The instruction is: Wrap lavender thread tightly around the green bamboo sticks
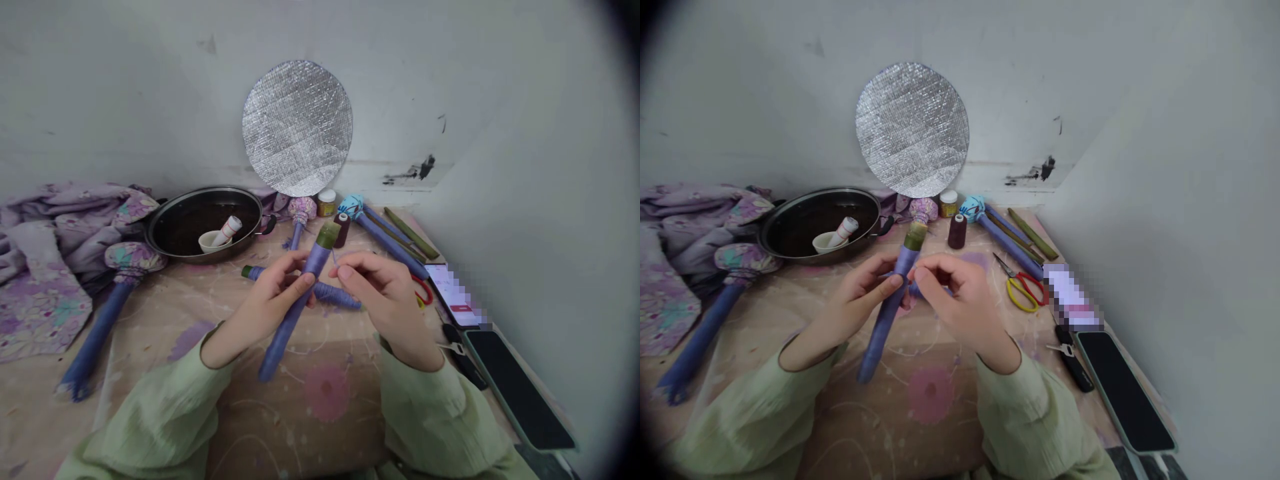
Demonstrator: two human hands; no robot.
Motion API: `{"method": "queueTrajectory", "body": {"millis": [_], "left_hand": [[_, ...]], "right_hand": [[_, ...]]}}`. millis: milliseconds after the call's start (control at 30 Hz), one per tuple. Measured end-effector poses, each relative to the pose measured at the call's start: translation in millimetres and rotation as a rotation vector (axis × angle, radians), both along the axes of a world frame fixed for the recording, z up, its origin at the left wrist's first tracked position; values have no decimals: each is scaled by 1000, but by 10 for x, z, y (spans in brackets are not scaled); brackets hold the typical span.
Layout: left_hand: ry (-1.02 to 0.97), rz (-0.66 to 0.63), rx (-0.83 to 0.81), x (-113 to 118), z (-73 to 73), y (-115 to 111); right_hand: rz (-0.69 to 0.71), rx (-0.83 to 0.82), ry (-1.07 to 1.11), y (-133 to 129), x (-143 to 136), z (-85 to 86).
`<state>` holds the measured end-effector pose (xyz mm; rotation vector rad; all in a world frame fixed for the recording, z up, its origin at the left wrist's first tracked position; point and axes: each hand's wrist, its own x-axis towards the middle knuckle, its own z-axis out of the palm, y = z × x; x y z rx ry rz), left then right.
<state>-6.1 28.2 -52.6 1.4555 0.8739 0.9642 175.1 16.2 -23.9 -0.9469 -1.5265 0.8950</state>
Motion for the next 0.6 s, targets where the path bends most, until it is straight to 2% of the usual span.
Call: {"method": "queueTrajectory", "body": {"millis": [200,333,600], "left_hand": [[-78,-15,-62,9,39,-16],[-60,26,-30,25,30,-31],[0,26,-5,29,24,-11]], "right_hand": [[14,4,10,-12,4,-20],[2,-2,8,-29,4,-11],[19,-6,30,-27,5,-30]]}}
